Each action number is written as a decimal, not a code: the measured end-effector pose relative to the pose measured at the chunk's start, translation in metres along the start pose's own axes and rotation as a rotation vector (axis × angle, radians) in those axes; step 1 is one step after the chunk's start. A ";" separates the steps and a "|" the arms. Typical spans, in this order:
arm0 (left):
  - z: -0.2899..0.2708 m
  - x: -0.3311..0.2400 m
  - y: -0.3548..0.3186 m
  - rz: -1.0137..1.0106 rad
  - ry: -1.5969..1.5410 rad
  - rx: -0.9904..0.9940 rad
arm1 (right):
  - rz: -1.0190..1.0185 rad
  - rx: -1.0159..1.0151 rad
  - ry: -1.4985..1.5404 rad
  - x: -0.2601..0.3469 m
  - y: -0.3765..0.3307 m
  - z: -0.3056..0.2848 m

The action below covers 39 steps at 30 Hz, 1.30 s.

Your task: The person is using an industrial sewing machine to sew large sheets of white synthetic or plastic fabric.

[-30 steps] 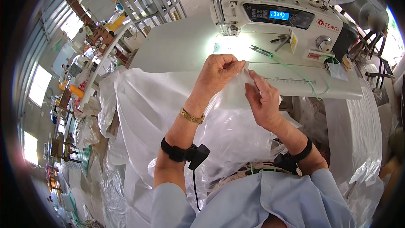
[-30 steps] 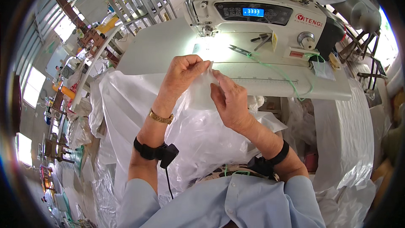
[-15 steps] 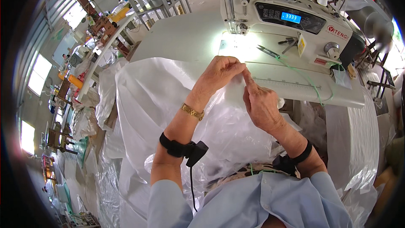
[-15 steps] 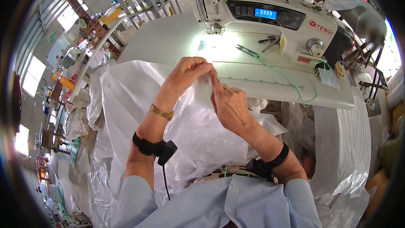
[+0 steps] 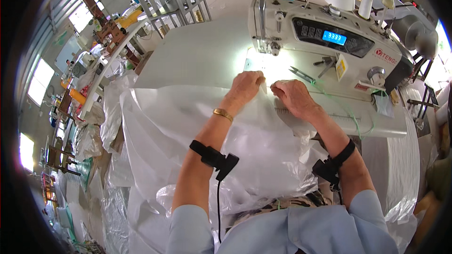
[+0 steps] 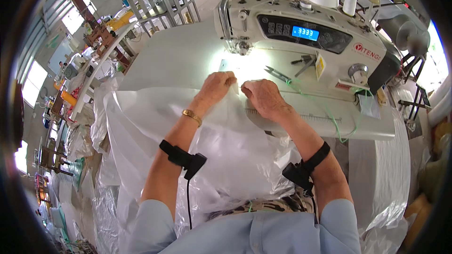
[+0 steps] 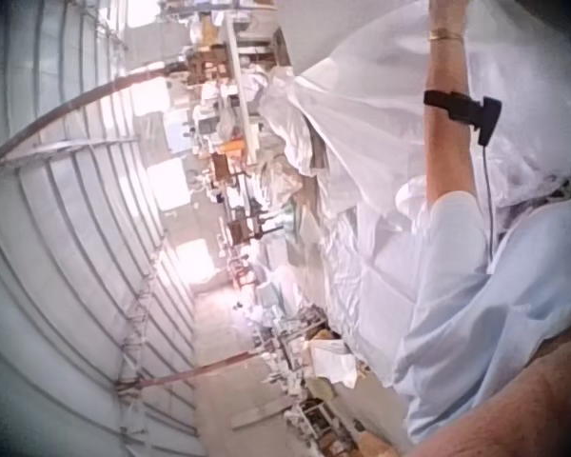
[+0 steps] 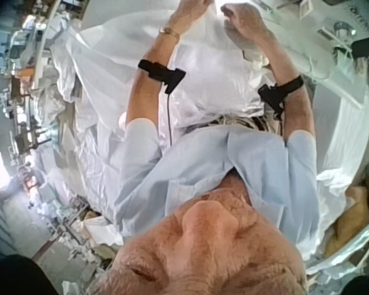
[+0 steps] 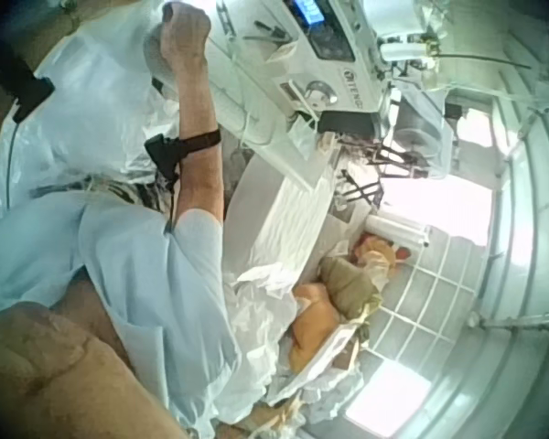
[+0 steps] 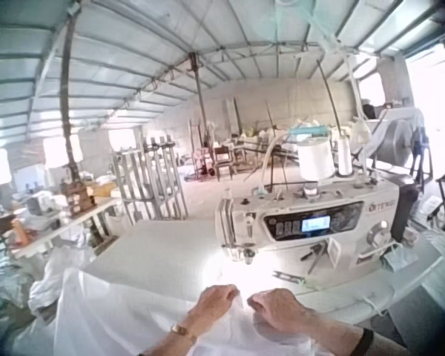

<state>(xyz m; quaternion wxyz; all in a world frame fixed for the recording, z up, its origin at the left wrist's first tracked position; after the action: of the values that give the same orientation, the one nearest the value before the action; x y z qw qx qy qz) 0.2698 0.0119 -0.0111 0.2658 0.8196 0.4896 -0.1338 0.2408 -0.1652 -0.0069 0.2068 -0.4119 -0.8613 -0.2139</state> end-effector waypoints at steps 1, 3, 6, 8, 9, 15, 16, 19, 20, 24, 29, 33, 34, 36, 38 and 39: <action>0.006 0.003 0.004 -0.053 0.003 0.044 | -0.066 -0.091 -0.054 -0.007 0.010 0.002; 0.013 0.007 0.014 -0.060 -0.043 0.039 | -0.128 -0.183 -0.111 -0.021 0.024 0.005; 0.018 0.013 0.026 -0.032 -0.053 0.018 | -0.185 -0.158 -0.218 -0.033 0.037 0.010; 0.020 0.016 0.028 0.003 -0.006 -0.025 | -0.162 -0.168 -0.260 -0.036 0.038 0.011; 0.021 0.018 0.029 -0.004 -0.009 -0.035 | -0.153 -0.152 -0.255 -0.037 0.039 0.011; 0.018 0.014 0.025 -0.080 -0.046 -0.178 | -0.177 -0.126 -0.246 -0.031 0.039 0.011; 0.016 0.012 0.024 -0.131 0.035 -0.160 | -0.211 -0.128 -0.290 -0.029 0.039 0.010; 0.006 -0.003 0.009 0.020 0.242 -0.289 | -0.214 -0.127 -0.368 -0.023 0.037 0.010; 0.004 -0.013 -0.002 0.211 0.362 -0.438 | -0.182 -0.114 -0.393 -0.022 0.037 0.011; 0.015 -0.023 -0.037 0.089 0.048 -0.120 | -0.102 -0.097 -0.433 -0.017 0.034 0.018; 0.013 -0.014 -0.044 0.188 0.050 -0.051 | -0.090 -0.185 -0.410 -0.016 0.032 0.022; 0.013 -0.005 -0.036 0.178 0.135 0.082 | -0.077 -0.195 -0.459 -0.018 0.034 0.022; 0.012 -0.003 -0.035 0.181 0.133 0.083 | -0.071 -0.185 -0.458 -0.019 0.034 0.022; 0.012 0.000 -0.031 0.137 0.209 0.133 | -0.083 -0.208 -0.452 -0.020 0.034 0.022; 0.010 0.002 -0.029 0.160 0.213 0.129 | -0.068 -0.168 -0.429 -0.023 0.034 0.023; 0.009 0.003 -0.028 0.145 0.232 0.167 | -0.058 -0.148 -0.424 -0.024 0.035 0.025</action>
<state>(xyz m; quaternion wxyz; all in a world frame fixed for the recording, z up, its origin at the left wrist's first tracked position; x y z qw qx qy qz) 0.2474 0.0196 -0.0288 0.1471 0.8820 0.4438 -0.0588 0.2778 -0.1467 -0.0329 -0.0160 -0.4367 -0.8789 -0.1912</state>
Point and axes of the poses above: each hand's wrist, its own y-axis towards the middle knuckle, its own z-axis out of the palm, x = y × z, the point moved 2 cm from there along y, towards the middle knuckle, and after that the axes turned 6 degrees about x, right-handed, at the moved point
